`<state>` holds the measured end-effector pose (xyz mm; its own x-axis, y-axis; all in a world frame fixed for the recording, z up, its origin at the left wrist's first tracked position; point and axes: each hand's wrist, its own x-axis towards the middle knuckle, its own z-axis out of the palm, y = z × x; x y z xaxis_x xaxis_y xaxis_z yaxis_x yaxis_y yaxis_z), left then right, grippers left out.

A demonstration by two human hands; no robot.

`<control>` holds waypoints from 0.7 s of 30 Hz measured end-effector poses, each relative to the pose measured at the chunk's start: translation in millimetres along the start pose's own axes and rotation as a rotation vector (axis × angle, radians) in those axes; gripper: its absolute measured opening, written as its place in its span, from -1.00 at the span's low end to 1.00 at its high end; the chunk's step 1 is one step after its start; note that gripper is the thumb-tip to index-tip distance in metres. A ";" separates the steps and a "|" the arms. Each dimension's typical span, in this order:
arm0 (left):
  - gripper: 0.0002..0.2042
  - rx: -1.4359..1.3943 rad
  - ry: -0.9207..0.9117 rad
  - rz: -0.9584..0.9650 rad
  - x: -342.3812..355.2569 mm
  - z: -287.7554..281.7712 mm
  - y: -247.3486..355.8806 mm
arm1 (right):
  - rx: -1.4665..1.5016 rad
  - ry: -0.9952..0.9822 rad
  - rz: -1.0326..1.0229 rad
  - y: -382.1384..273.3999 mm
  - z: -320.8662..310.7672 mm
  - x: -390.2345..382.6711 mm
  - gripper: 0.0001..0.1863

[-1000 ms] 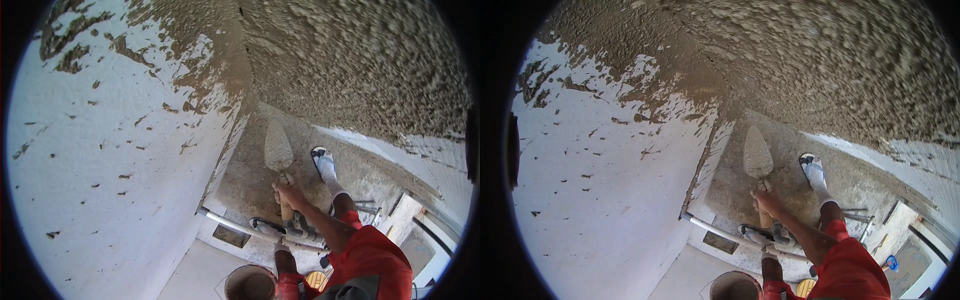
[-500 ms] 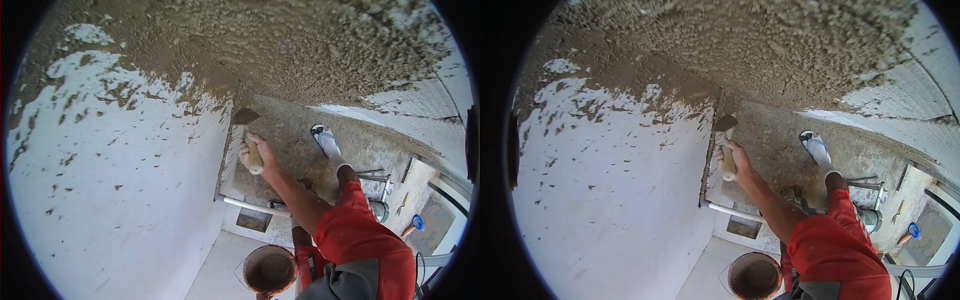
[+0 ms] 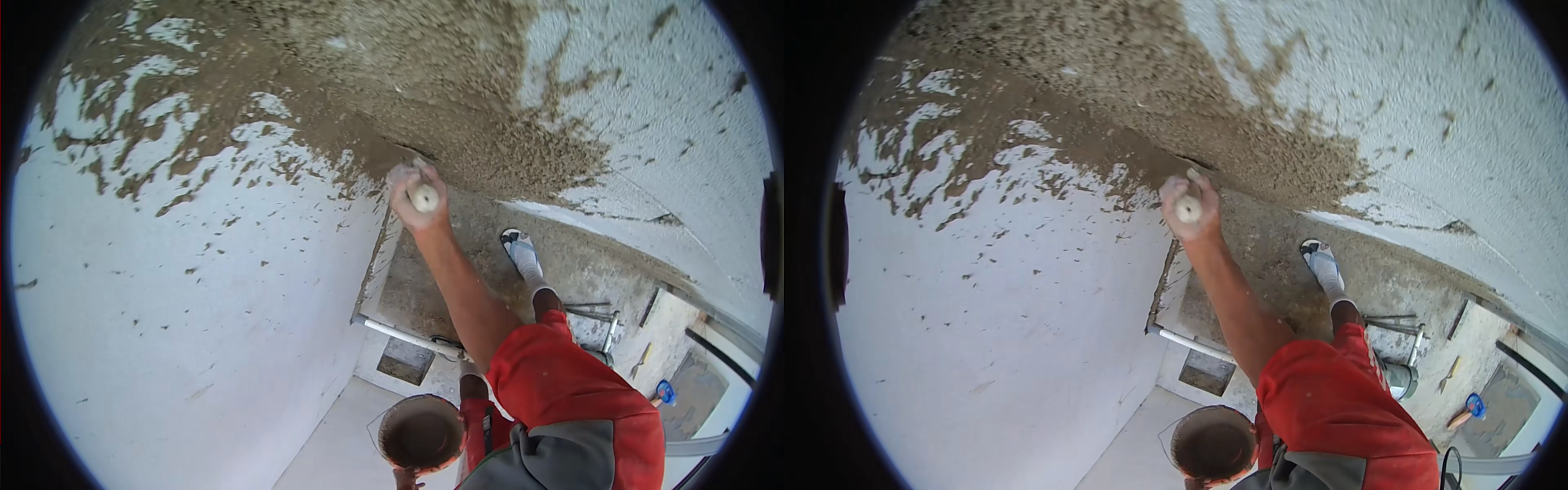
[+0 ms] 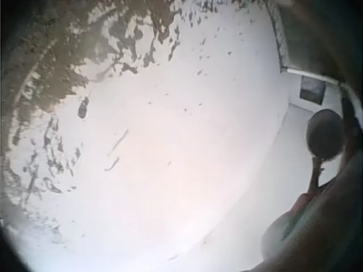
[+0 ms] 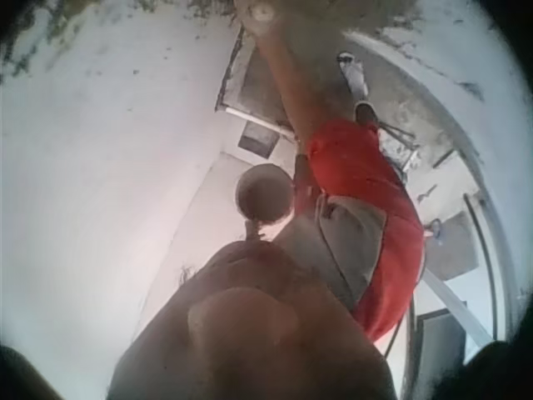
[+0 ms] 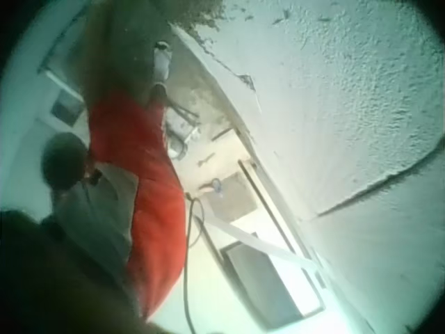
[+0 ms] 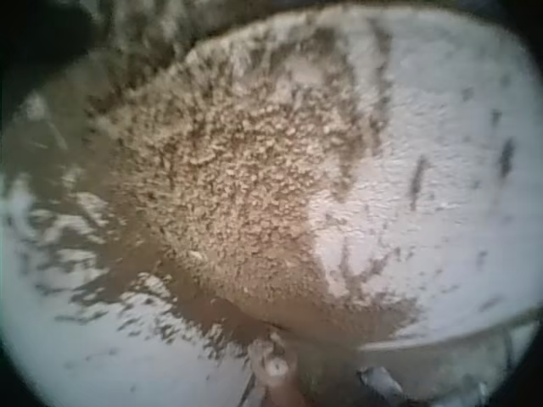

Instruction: Apply plaster or cement mixture to a corner and wall surface using a trowel.

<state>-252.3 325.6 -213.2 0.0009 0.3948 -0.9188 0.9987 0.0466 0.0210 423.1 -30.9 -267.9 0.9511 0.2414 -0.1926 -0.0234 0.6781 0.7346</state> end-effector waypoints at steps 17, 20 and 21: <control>-0.47 -0.045 0.127 -0.087 -16.9 -3.4 24.9 | -0.104 0.084 0.094 -42.9 -39.5 -0.1 -0.75; -0.51 -0.093 0.153 -0.186 -33.7 -1.4 52.3 | -0.183 0.082 0.099 -15.4 -38.5 -24.9 -0.76; -0.52 -0.106 0.160 -0.218 -37.9 -1.7 59.3 | -0.220 0.015 0.154 -6.0 -38.5 -25.2 -0.76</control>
<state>-193.2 315.0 -176.4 -0.2297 0.5045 -0.8323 0.9635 0.2390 -0.1211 387.5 -14.4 -292.5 0.9265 0.3627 -0.1004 -0.2354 0.7667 0.5972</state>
